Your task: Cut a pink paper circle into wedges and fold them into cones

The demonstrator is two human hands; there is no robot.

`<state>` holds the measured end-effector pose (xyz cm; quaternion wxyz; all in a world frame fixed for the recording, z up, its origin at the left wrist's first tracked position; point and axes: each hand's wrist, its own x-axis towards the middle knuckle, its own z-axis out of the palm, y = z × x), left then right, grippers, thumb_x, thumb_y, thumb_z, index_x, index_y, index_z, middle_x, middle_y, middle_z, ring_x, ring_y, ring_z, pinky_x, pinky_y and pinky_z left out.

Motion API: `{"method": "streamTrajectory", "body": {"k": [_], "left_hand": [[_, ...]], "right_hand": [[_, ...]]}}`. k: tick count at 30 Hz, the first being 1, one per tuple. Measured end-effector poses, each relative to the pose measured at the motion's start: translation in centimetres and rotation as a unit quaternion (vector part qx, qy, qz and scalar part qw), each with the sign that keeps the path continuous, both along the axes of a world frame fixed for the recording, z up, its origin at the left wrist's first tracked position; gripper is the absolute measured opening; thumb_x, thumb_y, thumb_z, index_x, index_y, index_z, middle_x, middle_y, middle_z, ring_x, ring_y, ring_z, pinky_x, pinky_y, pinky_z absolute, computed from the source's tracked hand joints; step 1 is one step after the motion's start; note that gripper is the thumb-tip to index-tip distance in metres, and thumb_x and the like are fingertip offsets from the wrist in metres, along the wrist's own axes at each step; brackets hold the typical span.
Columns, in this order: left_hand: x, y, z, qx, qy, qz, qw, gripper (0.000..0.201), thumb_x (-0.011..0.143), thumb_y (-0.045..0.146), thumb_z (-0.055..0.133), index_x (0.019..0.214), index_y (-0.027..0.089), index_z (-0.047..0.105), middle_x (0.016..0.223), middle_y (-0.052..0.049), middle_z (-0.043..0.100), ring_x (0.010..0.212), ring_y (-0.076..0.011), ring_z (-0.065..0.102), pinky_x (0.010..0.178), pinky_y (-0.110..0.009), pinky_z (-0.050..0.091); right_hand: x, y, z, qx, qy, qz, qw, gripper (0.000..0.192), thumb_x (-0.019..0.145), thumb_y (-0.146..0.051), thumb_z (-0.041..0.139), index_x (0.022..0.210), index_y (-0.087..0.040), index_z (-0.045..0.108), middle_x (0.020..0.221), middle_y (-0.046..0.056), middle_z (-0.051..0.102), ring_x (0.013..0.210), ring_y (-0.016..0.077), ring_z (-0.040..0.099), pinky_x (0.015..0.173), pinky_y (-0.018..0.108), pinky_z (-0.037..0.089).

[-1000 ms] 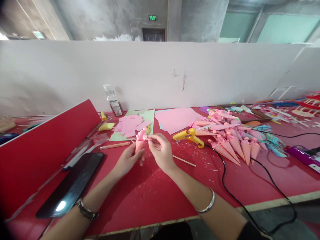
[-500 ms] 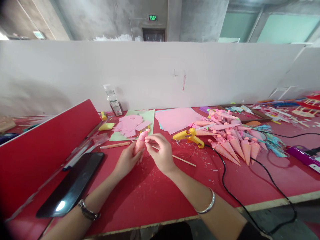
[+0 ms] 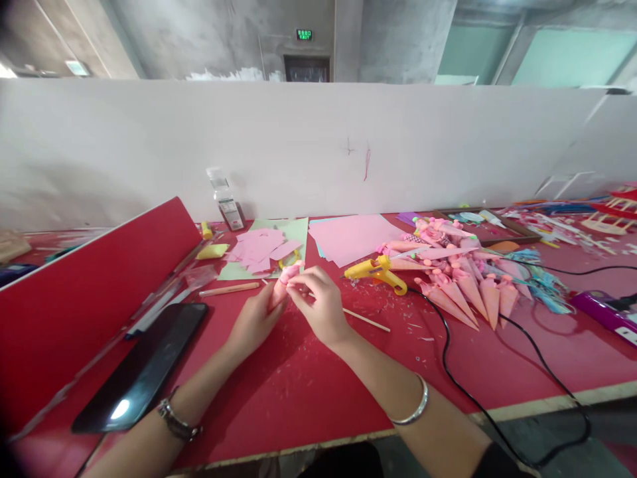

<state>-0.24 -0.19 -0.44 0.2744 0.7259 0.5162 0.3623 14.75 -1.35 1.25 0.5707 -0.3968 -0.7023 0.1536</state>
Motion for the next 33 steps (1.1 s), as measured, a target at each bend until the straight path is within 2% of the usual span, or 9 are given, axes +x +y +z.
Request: {"method": "streamTrajectory", "body": {"k": [10, 17, 24, 33], "left_hand": [[-0.05, -0.14, 0.11, -0.015, -0.032, -0.003, 0.999, 0.026, 0.072, 0.031, 0.054, 0.096, 0.02, 0.054, 0.074, -0.005, 0.064, 0.073, -0.0224, 0.058, 0.061, -0.025, 0.037], [-0.03, -0.03, -0.18, 0.018, 0.045, -0.022, 0.999, 0.025, 0.08, 0.033, 0.043, 0.095, 0.016, 0.053, 0.073, -0.006, 0.063, 0.063, -0.0179, 0.056, 0.058, -0.024, 0.035], [0.0, 0.02, -0.09, 0.024, 0.061, -0.031, 0.997, 0.028, 0.082, 0.033, 0.04, 0.098, 0.013, 0.051, 0.074, -0.005, 0.062, 0.062, -0.0158, 0.053, 0.057, -0.024, 0.035], [0.11, 0.02, 0.0, 0.028, 0.056, -0.03, 0.998, 0.024, 0.081, 0.034, 0.04, 0.088, 0.014, 0.051, 0.064, 0.001, 0.055, 0.056, -0.0122, 0.046, 0.053, -0.022, 0.033]], "right_hand": [[0.04, 0.19, -0.22, -0.005, -0.014, 0.001, 1.0, 0.008, 0.079, -0.021, 0.053, 0.082, -0.023, 0.06, 0.081, 0.002, 0.054, 0.063, 0.0123, 0.051, 0.061, 0.027, 0.046], [0.01, 0.17, -0.2, -0.007, -0.015, 0.005, 1.0, 0.007, 0.079, -0.02, 0.053, 0.081, -0.022, 0.059, 0.081, 0.002, 0.054, 0.067, 0.0133, 0.053, 0.064, 0.029, 0.046], [-0.02, 0.27, -0.36, -0.005, -0.019, 0.008, 1.0, 0.007, 0.079, -0.02, 0.053, 0.08, -0.021, 0.059, 0.082, 0.003, 0.055, 0.072, 0.0143, 0.054, 0.065, 0.028, 0.046], [-0.24, 0.21, -0.37, 0.004, -0.017, 0.013, 1.0, 0.009, 0.08, -0.021, 0.051, 0.085, -0.02, 0.059, 0.081, 0.003, 0.054, 0.07, 0.0127, 0.053, 0.066, 0.027, 0.046]]}}
